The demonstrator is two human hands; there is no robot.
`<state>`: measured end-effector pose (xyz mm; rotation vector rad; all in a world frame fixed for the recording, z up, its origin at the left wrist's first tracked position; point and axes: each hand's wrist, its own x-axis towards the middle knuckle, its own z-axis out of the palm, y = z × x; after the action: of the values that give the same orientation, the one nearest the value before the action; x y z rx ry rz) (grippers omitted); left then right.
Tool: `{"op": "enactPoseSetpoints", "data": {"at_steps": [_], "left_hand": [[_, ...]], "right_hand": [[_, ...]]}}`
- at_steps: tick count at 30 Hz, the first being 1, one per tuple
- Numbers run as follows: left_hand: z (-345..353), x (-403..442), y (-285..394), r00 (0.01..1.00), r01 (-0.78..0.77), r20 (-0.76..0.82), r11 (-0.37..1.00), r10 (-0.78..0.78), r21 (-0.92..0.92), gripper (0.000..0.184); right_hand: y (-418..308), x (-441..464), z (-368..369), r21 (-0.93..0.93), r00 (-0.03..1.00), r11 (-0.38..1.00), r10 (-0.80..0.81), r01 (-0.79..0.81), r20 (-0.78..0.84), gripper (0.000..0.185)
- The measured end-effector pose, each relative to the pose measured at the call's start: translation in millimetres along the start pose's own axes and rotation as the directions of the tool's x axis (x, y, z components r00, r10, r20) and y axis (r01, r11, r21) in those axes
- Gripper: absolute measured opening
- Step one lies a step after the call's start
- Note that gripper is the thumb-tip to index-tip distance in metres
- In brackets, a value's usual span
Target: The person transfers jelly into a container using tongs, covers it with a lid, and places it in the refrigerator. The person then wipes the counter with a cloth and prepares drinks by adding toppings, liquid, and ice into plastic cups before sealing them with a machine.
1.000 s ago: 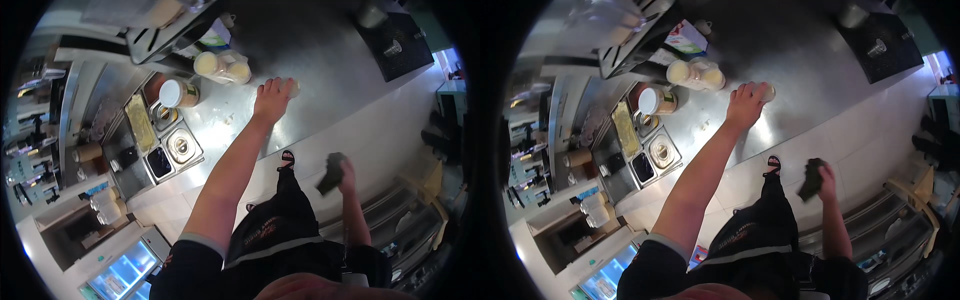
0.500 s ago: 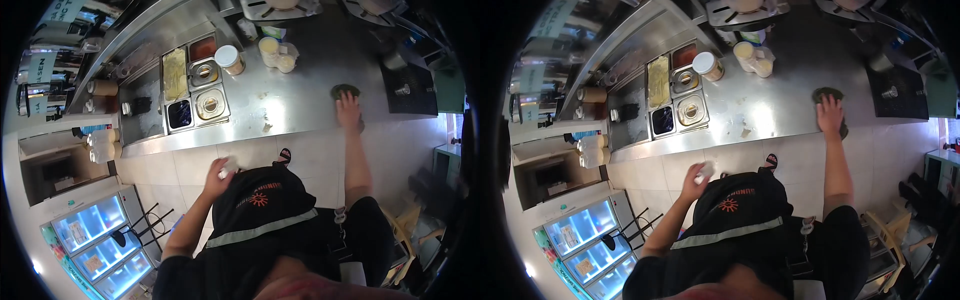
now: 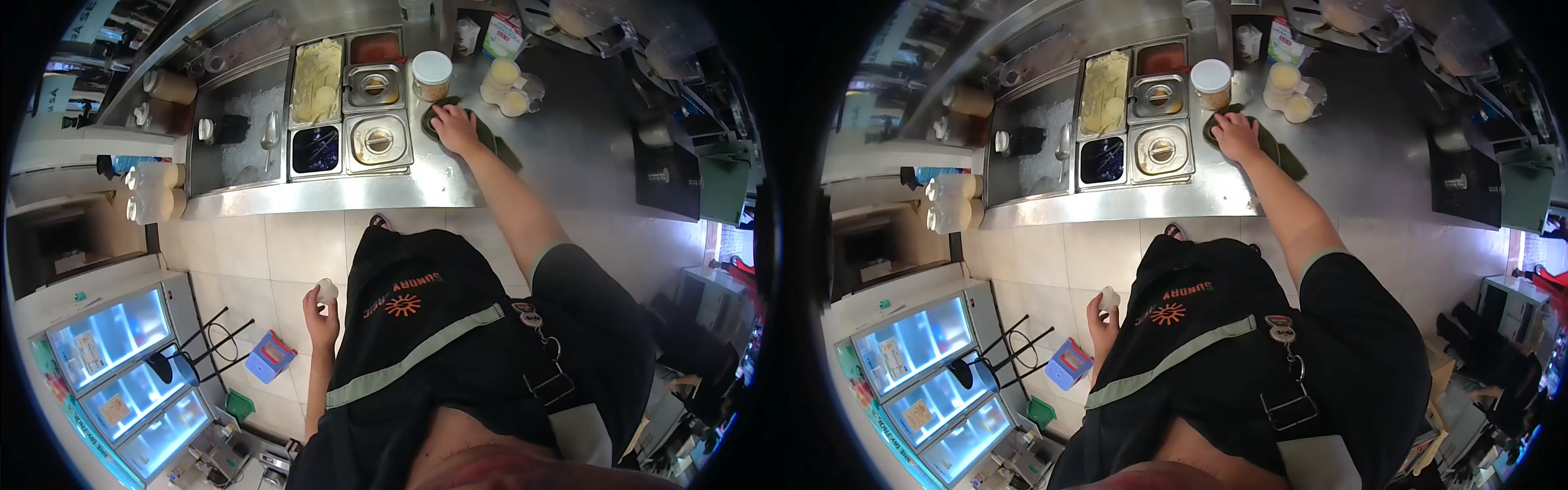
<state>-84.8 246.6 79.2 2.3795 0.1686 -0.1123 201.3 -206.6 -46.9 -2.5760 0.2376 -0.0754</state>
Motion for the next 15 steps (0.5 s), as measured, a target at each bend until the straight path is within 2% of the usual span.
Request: {"op": "enactPoseSetpoints", "data": {"at_steps": [1, 3, 5, 7, 9, 11, 13, 14, 15], "left_hand": [[-4, -1, -2, 0.999, 0.031, -0.026, 0.999, -0.032, -0.036, 0.044], [-10, -5, -7, 0.999, 0.034, -0.014, 0.999, -0.035, -0.025, 0.044], [-16, -10, -17, 0.995, 0.085, -0.056, 0.996, -0.087, -0.037, 0.044], [-18, -18, -33, 0.991, 0.116, -0.066, 0.991, -0.12, -0.065, 0.044], [-16, -22, -41, 0.98, 0.182, -0.073, 0.981, -0.187, -0.065, 0.044], [-12, -23, -41, 0.978, 0.208, -0.023, 0.977, -0.209, -0.048, 0.043], [-12, -22, -39, 0.983, 0.183, 0.036, 0.982, -0.181, -0.041, 0.043], [-11, -18, -35, 0.988, 0.154, 0.038, 0.987, -0.153, -0.037, 0.043], [-6, -12, -29, 0.992, 0.123, 0.036, 0.992, -0.121, -0.038, 0.043]], "right_hand": [[-2, -5, 9, -0.002, 1.0, 1.0, 0.001, -0.001, 0.012, 0.046], [-22, -30, 4, -0.044, 0.981, 0.986, -0.153, 0.16, 0.123, 0.04], [-37, -64, -6, -0.02, 0.974, 0.99, -0.134, 0.14, 0.182, 0.037], [-37, -81, -10, -0.087, 0.984, 0.987, -0.12, 0.132, 0.129, 0.038], [-56, -78, 0, -0.039, 0.978, 0.988, 0.139, -0.147, -0.155, 0.05], [-67, -79, 22, -0.223, 0.971, 0.952, 0.177, -0.211, -0.162, 0.059], [-71, -104, 24, -0.272, 0.996, 0.96, 0.042, -0.061, -0.074, 0.063], [-65, -120, 19, -0.241, 0.998, 0.97, -0.048, 0.04, -0.03, 0.058], [-51, -129, 13, -0.248, 0.999, 0.969, -0.031, 0.019, -0.042, 0.058]]}}
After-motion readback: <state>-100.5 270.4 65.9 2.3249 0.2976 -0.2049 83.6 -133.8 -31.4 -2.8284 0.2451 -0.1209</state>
